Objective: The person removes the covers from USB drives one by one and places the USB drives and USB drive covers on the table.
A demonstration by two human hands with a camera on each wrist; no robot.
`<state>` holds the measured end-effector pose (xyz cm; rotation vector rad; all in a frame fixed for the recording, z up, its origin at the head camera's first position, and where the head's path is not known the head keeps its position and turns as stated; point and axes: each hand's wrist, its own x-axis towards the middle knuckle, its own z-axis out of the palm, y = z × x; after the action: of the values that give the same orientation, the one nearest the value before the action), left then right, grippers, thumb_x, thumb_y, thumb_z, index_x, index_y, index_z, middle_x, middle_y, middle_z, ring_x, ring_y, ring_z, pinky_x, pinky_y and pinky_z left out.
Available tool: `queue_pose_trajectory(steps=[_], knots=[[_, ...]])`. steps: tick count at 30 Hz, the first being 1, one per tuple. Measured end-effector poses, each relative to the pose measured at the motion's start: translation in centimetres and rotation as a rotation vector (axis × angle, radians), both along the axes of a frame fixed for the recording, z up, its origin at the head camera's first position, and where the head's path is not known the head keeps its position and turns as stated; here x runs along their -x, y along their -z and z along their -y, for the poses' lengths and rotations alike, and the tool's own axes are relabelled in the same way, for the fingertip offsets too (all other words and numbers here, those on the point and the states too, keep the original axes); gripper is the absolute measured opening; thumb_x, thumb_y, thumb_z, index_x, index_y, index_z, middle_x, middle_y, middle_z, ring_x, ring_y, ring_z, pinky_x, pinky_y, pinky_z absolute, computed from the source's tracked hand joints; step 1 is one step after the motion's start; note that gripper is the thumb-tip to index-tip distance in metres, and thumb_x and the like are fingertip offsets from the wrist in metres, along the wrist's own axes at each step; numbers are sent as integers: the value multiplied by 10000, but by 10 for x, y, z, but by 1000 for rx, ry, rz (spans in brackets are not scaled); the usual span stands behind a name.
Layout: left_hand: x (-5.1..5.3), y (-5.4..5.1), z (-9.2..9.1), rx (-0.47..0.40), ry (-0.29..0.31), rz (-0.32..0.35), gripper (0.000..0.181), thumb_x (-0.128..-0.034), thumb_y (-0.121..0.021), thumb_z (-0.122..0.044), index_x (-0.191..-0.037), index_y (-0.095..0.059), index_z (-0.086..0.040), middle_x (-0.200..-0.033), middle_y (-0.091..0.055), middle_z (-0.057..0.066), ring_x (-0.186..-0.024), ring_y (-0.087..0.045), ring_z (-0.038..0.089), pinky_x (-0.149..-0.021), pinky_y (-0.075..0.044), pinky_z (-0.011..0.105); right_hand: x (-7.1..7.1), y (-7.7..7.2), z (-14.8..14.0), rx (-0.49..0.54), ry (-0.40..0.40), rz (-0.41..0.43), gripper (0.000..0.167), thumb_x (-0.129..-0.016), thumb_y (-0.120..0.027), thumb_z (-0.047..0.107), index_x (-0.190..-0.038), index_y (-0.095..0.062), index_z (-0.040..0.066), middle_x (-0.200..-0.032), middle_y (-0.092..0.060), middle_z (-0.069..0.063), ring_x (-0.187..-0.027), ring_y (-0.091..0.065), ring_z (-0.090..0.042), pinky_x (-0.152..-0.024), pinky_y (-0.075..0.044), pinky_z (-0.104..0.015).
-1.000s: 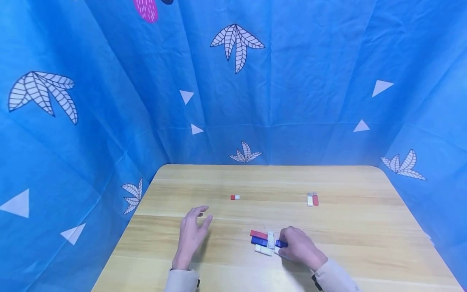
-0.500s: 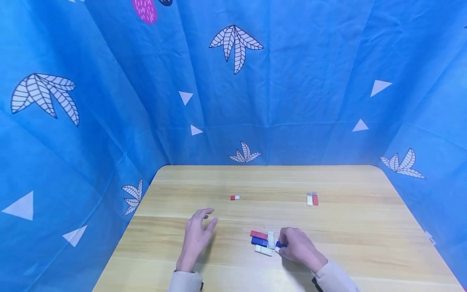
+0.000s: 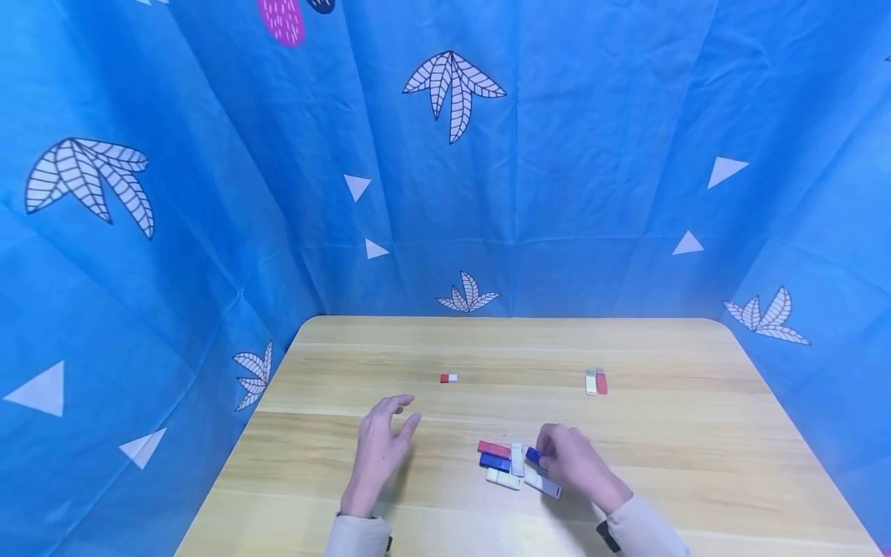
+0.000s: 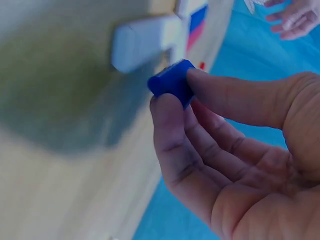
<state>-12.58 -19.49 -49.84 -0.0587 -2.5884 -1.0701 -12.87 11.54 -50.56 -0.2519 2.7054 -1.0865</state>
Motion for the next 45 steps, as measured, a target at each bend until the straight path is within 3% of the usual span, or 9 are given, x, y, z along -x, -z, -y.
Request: queue_pose_trajectory(steps=[5,12,19,24,35,39,45], knots=[[2,-4,-7,0,21,-52,343,-885,-768,-124,-1212,-693,-50,-1197,-735,118,-1074,-690,305,-927,-561,500,10,-17,-5,51,38,-41,186,-798,-718,-92,-931,-663,24,-848,-697,-67,-777,-653,-165,-737,-594,-356],[6,-19,-22,-9,55,-79,330,-904,-751,-137,-1218,-692,-56,-1178,-740,102,-1078,-684,286,-934,-554,490,20,-44,-14,141,29,-67,202,-864,-673,-71,-1052,-639,-6,-915,-677,-95,-823,-649,-171,-684,-543,-259],[10,-33,-44,3,115,-113,300,-920,-744,-162,-1211,-702,-104,-1166,-746,75,-1054,-691,243,-906,-573,437,25,-65,-17,184,6,-100,238,-912,-642,-47,-1148,-634,-21,-982,-690,-134,-889,-673,-212,-756,-593,-317],[13,-40,-61,-1,185,-137,279,-944,-715,-177,-1212,-700,-99,-1173,-745,66,-1056,-685,228,-913,-567,420,25,-74,-15,214,-15,-95,264,-925,-633,-37,-1189,-631,-32,-999,-690,-124,-923,-670,-207,-831,-606,-343],[18,-57,-94,-8,355,-153,262,-981,-679,-227,-1220,-700,-119,-1186,-747,43,-1092,-692,192,-945,-574,384,19,-88,-7,277,-35,-128,265,-925,-644,-35,-1190,-643,-14,-992,-690,-108,-929,-665,-187,-845,-607,-322],[16,-58,-103,-41,407,-111,290,-977,-686,-224,-1247,-672,-121,-1110,-766,23,-1050,-709,165,-936,-573,364,17,-89,-4,321,-42,-139,290,-920,-643,-52,-1208,-637,-13,-989,-681,-113,-916,-654,-183,-830,-598,-267],[14,-56,-112,-70,469,-121,401,-905,-774,-190,-1271,-619,-148,-1046,-780,31,-957,-726,136,-860,-556,301,14,-91,-2,380,-58,-145,347,-929,-639,-56,-1269,-606,8,-998,-679,-118,-936,-655,-188,-847,-598,-261]])
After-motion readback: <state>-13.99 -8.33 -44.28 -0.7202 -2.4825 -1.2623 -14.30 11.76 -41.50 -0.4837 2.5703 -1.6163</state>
